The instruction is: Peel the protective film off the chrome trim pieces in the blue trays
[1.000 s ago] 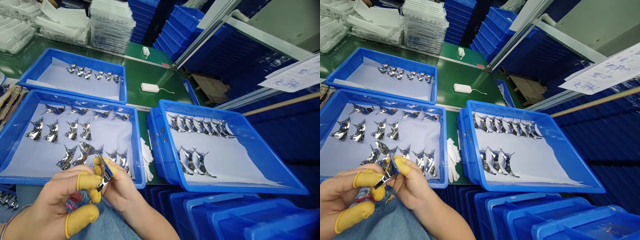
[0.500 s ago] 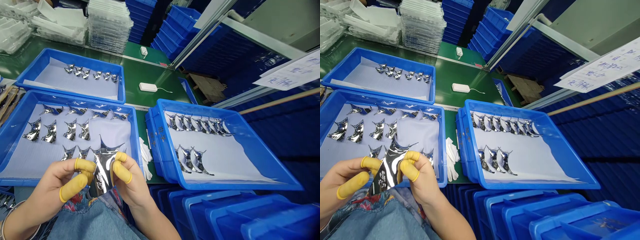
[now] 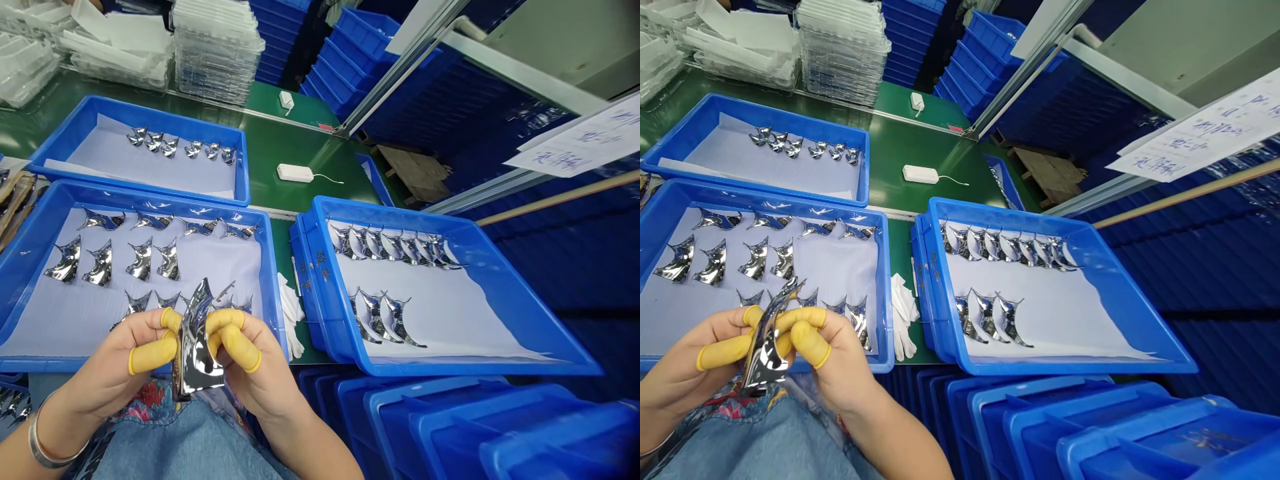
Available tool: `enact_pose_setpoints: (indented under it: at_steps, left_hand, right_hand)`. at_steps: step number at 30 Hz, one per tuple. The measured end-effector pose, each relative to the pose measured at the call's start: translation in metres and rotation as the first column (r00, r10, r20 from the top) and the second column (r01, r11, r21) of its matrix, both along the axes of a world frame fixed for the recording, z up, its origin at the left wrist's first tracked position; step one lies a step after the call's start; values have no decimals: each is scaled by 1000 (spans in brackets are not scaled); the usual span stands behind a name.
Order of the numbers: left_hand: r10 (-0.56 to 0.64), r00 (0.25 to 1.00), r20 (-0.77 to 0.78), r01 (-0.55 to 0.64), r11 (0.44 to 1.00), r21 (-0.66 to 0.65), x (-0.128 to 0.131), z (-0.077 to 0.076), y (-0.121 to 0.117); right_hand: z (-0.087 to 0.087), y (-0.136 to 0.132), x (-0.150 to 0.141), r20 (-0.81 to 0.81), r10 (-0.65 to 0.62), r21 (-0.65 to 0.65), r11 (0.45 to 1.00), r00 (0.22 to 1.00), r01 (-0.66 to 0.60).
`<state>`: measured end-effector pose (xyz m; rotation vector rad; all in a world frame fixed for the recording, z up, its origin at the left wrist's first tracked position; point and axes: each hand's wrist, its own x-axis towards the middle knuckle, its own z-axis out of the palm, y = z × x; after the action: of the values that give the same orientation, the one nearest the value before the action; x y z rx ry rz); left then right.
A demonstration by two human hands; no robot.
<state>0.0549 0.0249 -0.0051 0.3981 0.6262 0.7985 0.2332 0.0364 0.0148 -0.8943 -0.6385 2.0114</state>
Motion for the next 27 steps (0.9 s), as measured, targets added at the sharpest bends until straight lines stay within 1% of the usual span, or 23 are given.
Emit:
enact_pose_setpoints:
  at_steps: [3, 6, 13, 18, 20, 21, 22, 23, 24, 25, 26, 27]
  left_hand:
    - [-2, 1000, 13, 1, 1000, 7, -1, -6, -1]
    - [2, 1000, 23, -3, 1000, 19, 0, -7, -1]
    - [49, 999, -11, -48, 997, 60, 2, -2, 4]
    - [88, 993, -84, -76, 987, 139, -7, 5, 2]
    - [116, 970, -216, -63, 969, 241, -11, 9, -3]
    - [159, 938, -309, -48, 940, 338, -12, 11, -6]
    - [228, 889, -396, -20, 886, 464, -12, 13, -10]
    - [312, 830, -462, 29, 803, 595, -13, 14, -14]
    - [397, 769, -501, 95, 704, 704, -12, 16, -18]
    - [472, 715, -516, 171, 597, 784, -12, 18, -21]
    - [528, 674, -518, 244, 502, 829, -11, 19, -23]
    - [569, 641, -516, 296, 436, 850, -10, 20, -25]
  right_hand:
    - [3, -1, 0, -4, 51, -18, 999, 999, -51]
    - [5, -1, 1, 10, 57, -26, 998, 998, -56]
    - [5, 0, 2, 28, 55, -1, 998, 998, -55]
    - [-1, 3, 2, 54, 42, 93, 995, 998, -47]
    - [-4, 4, 1, 71, 72, 123, 989, 995, -80]
    - [-6, 5, 1, 97, 76, 150, 984, 992, -90]
    - [-8, 5, 0, 134, 70, 185, 978, 989, -94]
    - [-10, 5, -1, 178, 51, 219, 971, 983, -90]
    - [-11, 5, -1, 222, 27, 250, 965, 975, -84]
    - [-12, 5, -2, 260, 7, 274, 958, 966, -81]
    - [-13, 5, -2, 285, -1, 288, 954, 958, -85]
    - [-13, 4, -2, 297, 6, 293, 951, 955, -97]
